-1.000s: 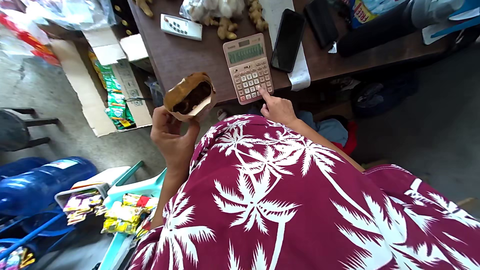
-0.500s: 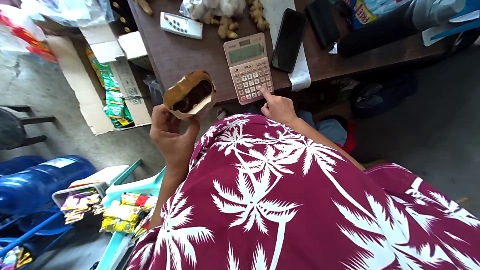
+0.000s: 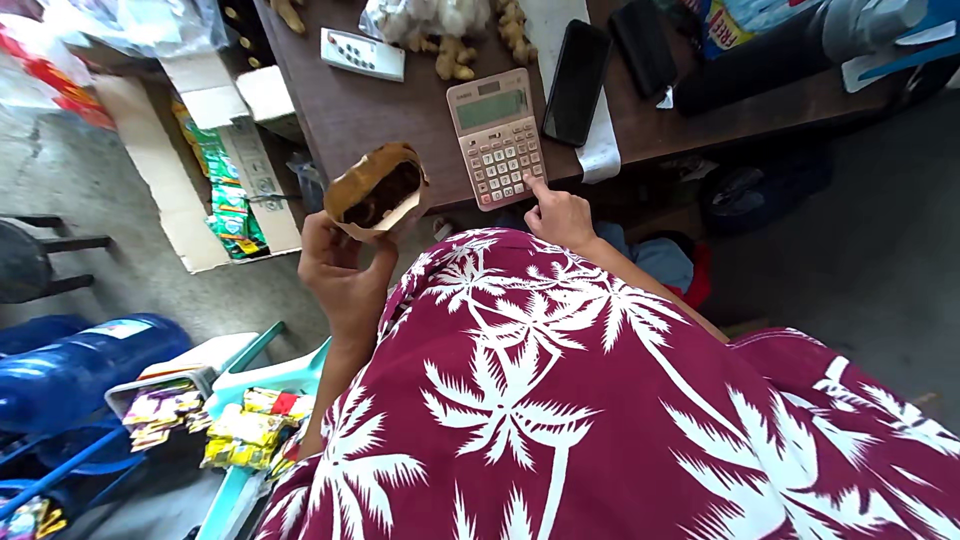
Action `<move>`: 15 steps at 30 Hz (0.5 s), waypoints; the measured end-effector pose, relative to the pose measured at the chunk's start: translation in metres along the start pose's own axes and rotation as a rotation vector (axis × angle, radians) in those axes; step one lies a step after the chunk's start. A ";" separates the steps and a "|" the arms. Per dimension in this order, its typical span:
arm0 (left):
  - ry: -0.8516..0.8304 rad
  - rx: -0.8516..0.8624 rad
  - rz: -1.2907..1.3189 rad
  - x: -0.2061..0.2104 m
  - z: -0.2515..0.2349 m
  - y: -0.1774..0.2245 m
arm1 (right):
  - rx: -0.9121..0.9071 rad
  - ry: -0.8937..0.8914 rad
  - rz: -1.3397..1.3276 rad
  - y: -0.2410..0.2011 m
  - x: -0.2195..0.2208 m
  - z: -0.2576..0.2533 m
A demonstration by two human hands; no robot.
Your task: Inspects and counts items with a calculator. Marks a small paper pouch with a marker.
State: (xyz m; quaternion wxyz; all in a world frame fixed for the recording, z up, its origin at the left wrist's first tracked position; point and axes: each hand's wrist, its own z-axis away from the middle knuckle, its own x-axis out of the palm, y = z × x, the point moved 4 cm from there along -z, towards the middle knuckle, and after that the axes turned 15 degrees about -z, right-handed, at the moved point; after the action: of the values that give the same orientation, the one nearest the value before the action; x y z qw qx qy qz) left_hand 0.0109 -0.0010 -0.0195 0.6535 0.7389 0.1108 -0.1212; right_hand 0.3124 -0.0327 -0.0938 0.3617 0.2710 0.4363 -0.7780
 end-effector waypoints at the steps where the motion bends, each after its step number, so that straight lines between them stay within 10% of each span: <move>1: 0.001 0.003 0.000 0.000 0.000 0.000 | 0.000 -0.001 -0.007 0.000 0.000 0.000; 15: 0.014 0.015 0.019 -0.001 0.003 -0.002 | 0.008 -0.048 -0.007 0.001 0.001 -0.002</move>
State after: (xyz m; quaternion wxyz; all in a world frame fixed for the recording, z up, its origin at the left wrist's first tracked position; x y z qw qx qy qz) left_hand 0.0095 -0.0037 -0.0211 0.6484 0.7455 0.1075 -0.1106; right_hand 0.3126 -0.0318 -0.0955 0.3682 0.2523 0.4254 -0.7873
